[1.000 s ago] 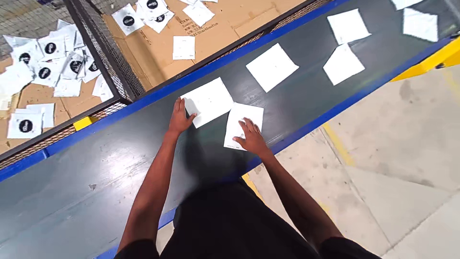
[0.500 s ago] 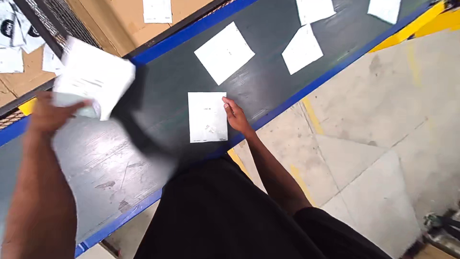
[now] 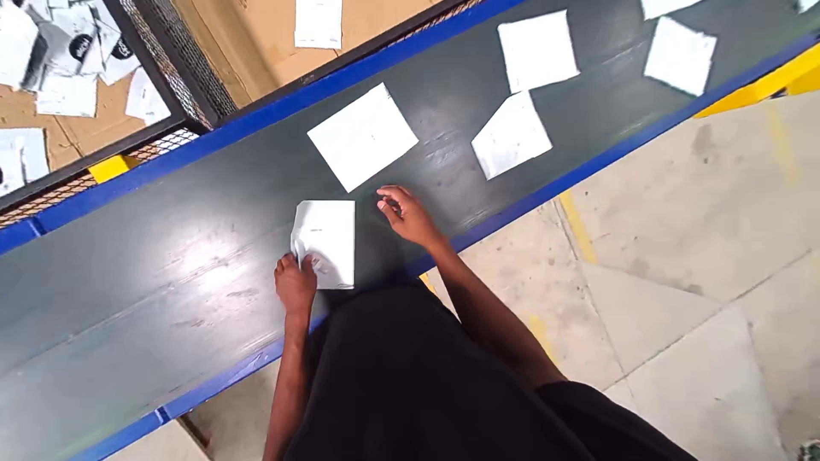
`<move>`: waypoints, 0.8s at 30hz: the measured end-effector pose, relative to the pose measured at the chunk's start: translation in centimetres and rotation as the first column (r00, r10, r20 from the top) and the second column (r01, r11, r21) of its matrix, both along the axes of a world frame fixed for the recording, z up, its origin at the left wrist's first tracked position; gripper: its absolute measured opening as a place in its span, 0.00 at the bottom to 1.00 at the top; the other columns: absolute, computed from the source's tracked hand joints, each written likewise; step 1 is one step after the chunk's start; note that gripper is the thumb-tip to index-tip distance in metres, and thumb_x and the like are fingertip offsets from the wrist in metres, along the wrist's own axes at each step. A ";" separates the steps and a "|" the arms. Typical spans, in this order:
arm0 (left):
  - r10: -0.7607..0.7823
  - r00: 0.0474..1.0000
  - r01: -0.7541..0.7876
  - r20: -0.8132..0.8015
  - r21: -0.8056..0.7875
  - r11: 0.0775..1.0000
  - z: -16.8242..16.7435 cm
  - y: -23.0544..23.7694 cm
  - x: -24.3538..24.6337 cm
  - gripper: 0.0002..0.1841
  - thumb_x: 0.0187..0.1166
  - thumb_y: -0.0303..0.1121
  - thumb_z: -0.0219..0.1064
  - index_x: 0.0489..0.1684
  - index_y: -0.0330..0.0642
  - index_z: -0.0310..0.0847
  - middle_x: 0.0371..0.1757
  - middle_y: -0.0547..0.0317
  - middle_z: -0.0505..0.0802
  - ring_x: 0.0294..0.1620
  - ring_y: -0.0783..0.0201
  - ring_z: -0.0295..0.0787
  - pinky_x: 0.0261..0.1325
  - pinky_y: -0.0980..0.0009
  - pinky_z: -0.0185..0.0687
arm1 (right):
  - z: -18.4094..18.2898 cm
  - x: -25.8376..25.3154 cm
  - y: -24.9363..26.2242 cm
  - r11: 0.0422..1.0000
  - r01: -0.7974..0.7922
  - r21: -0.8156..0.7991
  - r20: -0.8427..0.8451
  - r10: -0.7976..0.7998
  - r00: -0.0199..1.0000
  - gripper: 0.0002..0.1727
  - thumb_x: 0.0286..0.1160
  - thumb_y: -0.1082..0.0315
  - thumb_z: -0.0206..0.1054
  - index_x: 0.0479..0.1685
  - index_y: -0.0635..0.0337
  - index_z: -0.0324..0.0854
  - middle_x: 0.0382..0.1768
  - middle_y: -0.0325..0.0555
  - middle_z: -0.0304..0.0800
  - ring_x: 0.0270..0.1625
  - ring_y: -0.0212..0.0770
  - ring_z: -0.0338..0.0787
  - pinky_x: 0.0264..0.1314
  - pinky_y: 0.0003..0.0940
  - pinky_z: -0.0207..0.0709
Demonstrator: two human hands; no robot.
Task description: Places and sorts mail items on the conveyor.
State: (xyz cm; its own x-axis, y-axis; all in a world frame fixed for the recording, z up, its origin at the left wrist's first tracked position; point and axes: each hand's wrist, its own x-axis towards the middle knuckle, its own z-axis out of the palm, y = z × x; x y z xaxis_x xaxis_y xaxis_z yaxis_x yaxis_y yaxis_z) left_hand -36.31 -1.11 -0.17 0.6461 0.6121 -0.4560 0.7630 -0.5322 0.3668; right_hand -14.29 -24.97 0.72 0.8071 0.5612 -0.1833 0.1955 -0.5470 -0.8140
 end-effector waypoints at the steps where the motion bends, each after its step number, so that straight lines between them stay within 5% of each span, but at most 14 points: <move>1: 0.039 0.999 -0.039 0.009 -0.040 0.998 -0.3 1.3 -0.9 0.27 0.84 0.50 0.64 0.53 0.25 0.84 0.52 0.30 0.90 0.58 0.33 0.88 0.64 0.35 0.80 | -0.2 -0.1 0.4 1.000 -0.012 0.003 0.003 0.012 1.000 0.23 0.89 0.52 0.59 0.72 0.56 0.81 0.70 0.48 0.84 0.62 0.37 0.89 0.63 0.35 0.87; 4: 0.163 0.973 -0.115 0.162 -0.273 0.955 1.7 9.0 -2.7 0.22 0.86 0.44 0.64 0.52 0.28 0.84 0.39 0.41 0.92 0.40 0.52 0.91 0.50 0.47 0.88 | -0.4 1.1 2.0 0.996 -0.090 -0.007 0.034 0.090 0.995 0.24 0.89 0.50 0.58 0.71 0.57 0.81 0.71 0.48 0.84 0.63 0.37 0.89 0.65 0.34 0.86; 7: 0.241 0.860 -0.113 0.449 -0.294 0.949 9.4 21.2 -0.7 0.21 0.86 0.41 0.65 0.67 0.32 0.76 0.51 0.55 0.91 0.47 0.73 0.89 0.56 0.67 0.89 | 0.3 3.3 4.1 0.988 -0.148 -0.032 0.062 0.150 0.987 0.25 0.89 0.48 0.57 0.72 0.54 0.81 0.71 0.46 0.84 0.64 0.36 0.88 0.67 0.35 0.85; 10: 0.407 0.643 -0.367 0.649 -0.206 0.907 12.4 34.9 2.2 0.31 0.86 0.46 0.64 0.80 0.35 0.64 0.66 0.51 0.87 0.62 0.65 0.88 0.67 0.62 0.87 | 1.1 4.8 5.9 0.985 -0.172 -0.010 0.078 0.173 0.982 0.24 0.88 0.48 0.58 0.70 0.54 0.82 0.71 0.46 0.84 0.61 0.36 0.89 0.65 0.36 0.85; 12: 0.416 0.671 -0.484 0.614 -0.062 0.873 12.7 39.3 4.7 0.47 0.81 0.58 0.65 0.92 0.37 0.48 0.80 0.44 0.78 0.77 0.57 0.79 0.81 0.57 0.75 | 1.7 5.0 6.2 0.988 -0.153 0.005 0.068 0.152 0.986 0.25 0.88 0.47 0.59 0.71 0.54 0.82 0.72 0.45 0.83 0.60 0.35 0.90 0.62 0.35 0.87; 13: 0.338 0.742 -0.428 0.579 0.020 0.904 12.8 38.6 6.5 0.51 0.79 0.60 0.66 0.92 0.33 0.45 0.84 0.39 0.74 0.82 0.52 0.73 0.85 0.54 0.69 | 2.1 4.9 6.0 0.990 -0.138 -0.001 0.050 0.138 0.989 0.25 0.88 0.47 0.59 0.71 0.53 0.81 0.74 0.45 0.82 0.62 0.35 0.89 0.63 0.35 0.87; 16: -0.088 0.931 0.072 0.355 0.057 0.996 8.9 30.1 11.7 0.56 0.75 0.63 0.69 0.93 0.34 0.42 0.90 0.30 0.61 0.90 0.38 0.59 0.89 0.40 0.58 | 2.1 4.1 4.8 0.997 -0.077 0.011 0.023 0.077 0.997 0.25 0.87 0.48 0.60 0.72 0.54 0.82 0.73 0.45 0.83 0.63 0.34 0.90 0.62 0.34 0.88; 19: -0.393 0.909 0.393 0.135 0.029 0.919 -0.1 21.4 12.3 0.72 0.55 0.81 0.67 0.94 0.33 0.43 0.94 0.29 0.49 0.94 0.30 0.38 0.90 0.28 0.36 | 1.6 2.2 1.2 1.000 -0.022 0.000 -0.012 0.022 1.000 0.24 0.87 0.50 0.61 0.72 0.56 0.81 0.72 0.48 0.84 0.62 0.37 0.90 0.59 0.35 0.89; 21: -0.390 0.912 0.372 0.131 0.142 0.917 -2.1 19.3 10.3 0.72 0.53 0.83 0.67 0.92 0.31 0.50 0.90 0.21 0.55 0.90 0.22 0.46 0.84 0.22 0.40 | 1.8 1.2 -1.3 0.999 0.015 -0.033 -0.021 -0.016 1.000 0.24 0.88 0.51 0.61 0.72 0.56 0.80 0.72 0.49 0.83 0.62 0.38 0.91 0.59 0.36 0.90; 24: -0.190 0.980 0.180 0.058 0.142 0.973 -0.8 20.3 7.3 0.73 0.41 0.81 0.76 0.87 0.31 0.57 0.79 0.19 0.71 0.80 0.19 0.63 0.77 0.19 0.50 | 1.9 0.2 -4.4 0.994 0.097 -0.056 -0.016 -0.098 0.995 0.23 0.87 0.51 0.62 0.72 0.55 0.81 0.71 0.47 0.84 0.60 0.36 0.92 0.57 0.35 0.91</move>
State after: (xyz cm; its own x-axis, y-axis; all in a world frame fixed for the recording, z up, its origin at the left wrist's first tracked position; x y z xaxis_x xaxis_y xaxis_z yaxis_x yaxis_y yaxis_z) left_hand -29.00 19.17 -0.94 0.7814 0.5319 -0.3263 0.6215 -0.7102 0.3307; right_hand -14.07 -29.39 2.62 0.8538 0.4683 -0.2274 0.1238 -0.6069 -0.7851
